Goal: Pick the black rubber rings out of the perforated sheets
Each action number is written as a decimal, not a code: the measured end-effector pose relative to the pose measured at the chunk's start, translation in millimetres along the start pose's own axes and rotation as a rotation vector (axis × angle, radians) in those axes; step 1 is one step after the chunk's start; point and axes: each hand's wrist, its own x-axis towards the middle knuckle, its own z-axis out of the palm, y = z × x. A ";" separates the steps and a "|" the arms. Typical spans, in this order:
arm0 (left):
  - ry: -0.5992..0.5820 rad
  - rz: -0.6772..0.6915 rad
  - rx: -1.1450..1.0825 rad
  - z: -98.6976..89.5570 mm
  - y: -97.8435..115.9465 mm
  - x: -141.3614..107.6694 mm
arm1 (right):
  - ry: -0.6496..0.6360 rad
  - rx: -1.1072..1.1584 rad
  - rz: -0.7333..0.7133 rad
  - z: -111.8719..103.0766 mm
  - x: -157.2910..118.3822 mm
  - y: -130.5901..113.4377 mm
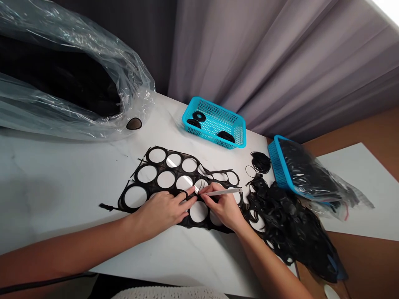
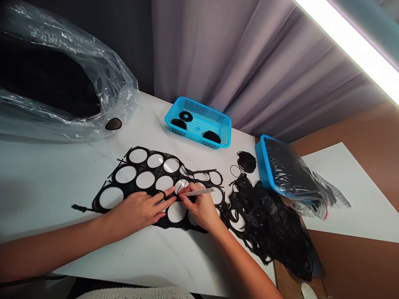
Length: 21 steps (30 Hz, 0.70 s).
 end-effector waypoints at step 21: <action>0.023 0.028 0.143 -1.1 -0.7 0.0 | 0.715 -0.967 -0.023 -103.7 50.3 32.9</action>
